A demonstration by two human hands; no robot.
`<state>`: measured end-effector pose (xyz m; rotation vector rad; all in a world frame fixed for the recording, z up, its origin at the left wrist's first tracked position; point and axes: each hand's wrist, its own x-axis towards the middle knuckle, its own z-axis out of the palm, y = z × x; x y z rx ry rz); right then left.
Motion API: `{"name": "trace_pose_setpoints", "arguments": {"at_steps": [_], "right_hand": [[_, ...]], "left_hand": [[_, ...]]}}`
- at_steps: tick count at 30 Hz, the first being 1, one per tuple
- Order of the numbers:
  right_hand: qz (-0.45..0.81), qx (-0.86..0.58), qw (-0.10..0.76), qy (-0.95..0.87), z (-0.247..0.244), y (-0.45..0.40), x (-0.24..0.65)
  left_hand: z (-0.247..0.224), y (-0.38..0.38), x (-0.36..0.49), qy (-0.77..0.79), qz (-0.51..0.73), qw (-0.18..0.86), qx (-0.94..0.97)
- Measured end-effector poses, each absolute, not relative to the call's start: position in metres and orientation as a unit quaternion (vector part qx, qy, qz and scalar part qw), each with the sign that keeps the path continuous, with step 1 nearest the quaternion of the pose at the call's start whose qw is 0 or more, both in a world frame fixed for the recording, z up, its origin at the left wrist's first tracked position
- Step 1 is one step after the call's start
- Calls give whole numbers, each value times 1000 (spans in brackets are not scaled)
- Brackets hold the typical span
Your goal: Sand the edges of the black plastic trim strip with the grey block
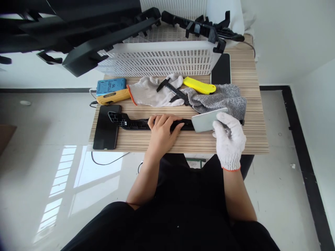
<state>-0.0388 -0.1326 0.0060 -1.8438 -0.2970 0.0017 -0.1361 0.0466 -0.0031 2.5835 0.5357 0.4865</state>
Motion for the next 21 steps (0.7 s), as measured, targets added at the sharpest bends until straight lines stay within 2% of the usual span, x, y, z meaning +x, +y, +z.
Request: {"name": "trace_pose_setpoints", "arguments": {"at_steps": [4,7,11,15,18,21], "right_hand": [[67,-802,569,-170,6,-135,-37],[31,-795,592,-130,5,-138,-35],[61,-820,529,-211,3,-142,-34],[12,-814,549,-189,3,-144,-33],[44,-824,515,-234,4,-144,-32],[16,-811,560,-171,3,-145,-31]], "left_hand": [[-3,47,-136,192,174,225,939],[-4,47,-137,187,187,222,939],[-5,47,-137,182,196,220,938],[-6,47,-137,185,198,216,938],[-6,47,-136,180,199,217,938],[-6,47,-136,184,195,217,939]]}}
